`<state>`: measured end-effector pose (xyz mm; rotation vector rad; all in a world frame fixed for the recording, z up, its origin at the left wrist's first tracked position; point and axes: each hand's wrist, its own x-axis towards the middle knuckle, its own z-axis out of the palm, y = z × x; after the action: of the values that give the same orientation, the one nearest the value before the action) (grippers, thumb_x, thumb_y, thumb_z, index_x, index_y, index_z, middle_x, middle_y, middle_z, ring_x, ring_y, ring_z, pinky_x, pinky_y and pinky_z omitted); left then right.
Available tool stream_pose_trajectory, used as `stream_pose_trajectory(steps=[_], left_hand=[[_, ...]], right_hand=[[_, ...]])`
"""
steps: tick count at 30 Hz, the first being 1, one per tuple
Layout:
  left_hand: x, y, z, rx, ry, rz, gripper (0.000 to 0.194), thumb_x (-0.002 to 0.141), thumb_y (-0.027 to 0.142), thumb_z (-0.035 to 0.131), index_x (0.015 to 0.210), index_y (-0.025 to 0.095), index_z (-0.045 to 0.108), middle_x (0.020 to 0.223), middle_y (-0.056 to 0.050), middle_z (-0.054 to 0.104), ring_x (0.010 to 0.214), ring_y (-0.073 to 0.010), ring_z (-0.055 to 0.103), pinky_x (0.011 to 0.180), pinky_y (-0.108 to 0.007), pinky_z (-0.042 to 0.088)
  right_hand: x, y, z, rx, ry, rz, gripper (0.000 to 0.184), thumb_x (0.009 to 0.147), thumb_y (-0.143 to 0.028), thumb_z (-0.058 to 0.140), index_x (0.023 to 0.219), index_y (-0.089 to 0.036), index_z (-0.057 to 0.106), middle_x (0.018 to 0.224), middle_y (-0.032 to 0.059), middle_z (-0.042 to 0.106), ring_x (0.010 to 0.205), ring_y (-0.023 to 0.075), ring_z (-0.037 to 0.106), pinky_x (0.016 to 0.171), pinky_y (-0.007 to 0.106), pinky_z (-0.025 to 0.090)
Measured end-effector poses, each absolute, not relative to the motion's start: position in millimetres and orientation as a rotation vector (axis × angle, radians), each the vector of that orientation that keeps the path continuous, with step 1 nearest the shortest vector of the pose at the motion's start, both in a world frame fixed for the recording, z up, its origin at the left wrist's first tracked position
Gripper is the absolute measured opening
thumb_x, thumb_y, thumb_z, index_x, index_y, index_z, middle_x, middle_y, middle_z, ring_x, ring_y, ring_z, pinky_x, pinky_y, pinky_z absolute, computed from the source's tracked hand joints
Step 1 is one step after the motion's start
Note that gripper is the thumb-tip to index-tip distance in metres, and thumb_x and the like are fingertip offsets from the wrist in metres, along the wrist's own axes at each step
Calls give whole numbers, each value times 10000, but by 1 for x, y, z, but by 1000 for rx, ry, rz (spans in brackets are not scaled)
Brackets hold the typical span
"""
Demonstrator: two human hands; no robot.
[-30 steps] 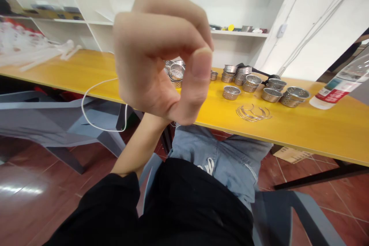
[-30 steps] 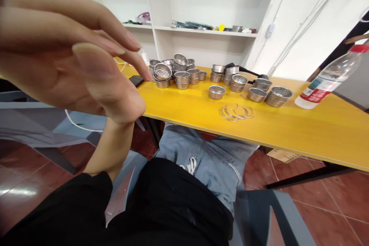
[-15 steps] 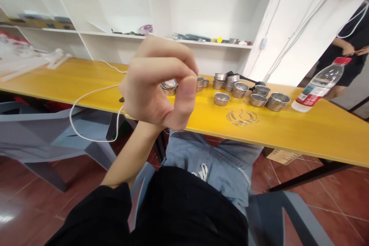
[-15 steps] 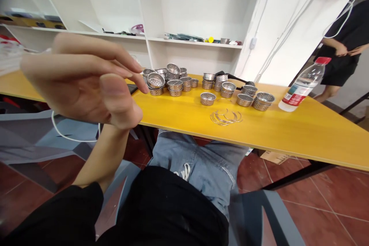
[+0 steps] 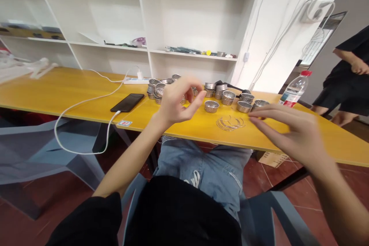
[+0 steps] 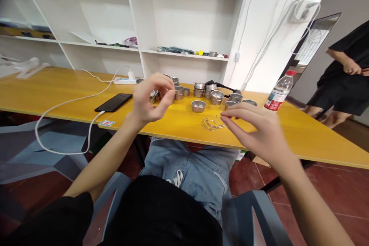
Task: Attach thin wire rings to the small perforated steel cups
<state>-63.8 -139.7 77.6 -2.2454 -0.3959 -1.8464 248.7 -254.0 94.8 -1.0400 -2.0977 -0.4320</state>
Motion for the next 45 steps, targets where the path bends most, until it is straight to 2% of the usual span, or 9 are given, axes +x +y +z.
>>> stream_pose_trajectory(steps=[4,7,10,14,18,24,29,34,45], left_hand=[[-51,-114,62,-2569,-723,-1644,119,1056,356,609,1054,244,646,1019,-52,719,851,-182,680,739,-348,586],[-34,-90,55,-2712,-954,-1422,230,1031,404,644,1175,227,670,1205,-97,716,1063,-245,706,960,-432,613],[-12,-66,49,-2804,-1138,-1091,425,1013,489,671,1316,190,676,1355,-163,685,1284,-334,656,1163,-523,530],[15,-40,38,-2902,-1211,-732,593,1021,542,654,1494,185,637,1461,-203,638,1391,-381,604,1212,-543,492],[28,-28,26,-2911,-1090,-635,545,1105,509,512,1568,238,606,1586,-182,563,1517,-355,528,1260,-528,451],[20,-20,15,-2765,-1119,-517,438,1134,370,411,1506,246,606,1499,-155,636,1431,-324,592,1203,-524,487],[13,-15,12,-2576,-1276,-430,356,1065,222,465,1324,160,702,1415,-216,689,1387,-362,630,1255,-588,425],[12,-2,10,-2452,-1464,-334,425,979,116,526,1365,127,703,1408,-230,715,1392,-351,644,1317,-612,341],[8,2,5,-2490,-1086,-493,348,1046,177,449,1207,130,753,1269,-215,731,1273,-336,656,1277,-542,392]], right_hand=[[258,-175,76,-1363,-2293,-73,133,975,-240,742,891,-214,841,971,93,832,841,242,773,773,367,632],[269,-131,61,-1574,-2204,-20,85,917,-177,768,895,-185,850,950,104,841,848,245,768,824,358,614],[273,-114,53,-1538,-2130,31,114,940,-180,745,935,-160,857,980,112,847,884,240,770,854,339,600],[278,-109,43,-1445,-2039,41,176,991,-215,694,949,-148,852,991,113,850,896,229,771,855,322,595],[290,-101,34,-1351,-1989,-16,177,973,-230,692,897,-182,845,951,91,849,839,233,762,811,328,599],[297,-90,25,-1280,-2012,-139,192,945,-240,678,814,-191,810,849,88,816,753,236,723,775,349,570],[293,-87,23,-1295,-2021,-162,203,945,-249,667,807,-188,802,849,93,809,749,230,713,778,343,560],[294,-88,24,-1311,-2015,-169,207,943,-258,666,805,-181,800,859,102,812,762,234,716,777,340,565],[298,-93,18,-1305,-2002,-184,185,951,-263,653,866,-194,803,933,117,789,835,255,721,826,376,601]])
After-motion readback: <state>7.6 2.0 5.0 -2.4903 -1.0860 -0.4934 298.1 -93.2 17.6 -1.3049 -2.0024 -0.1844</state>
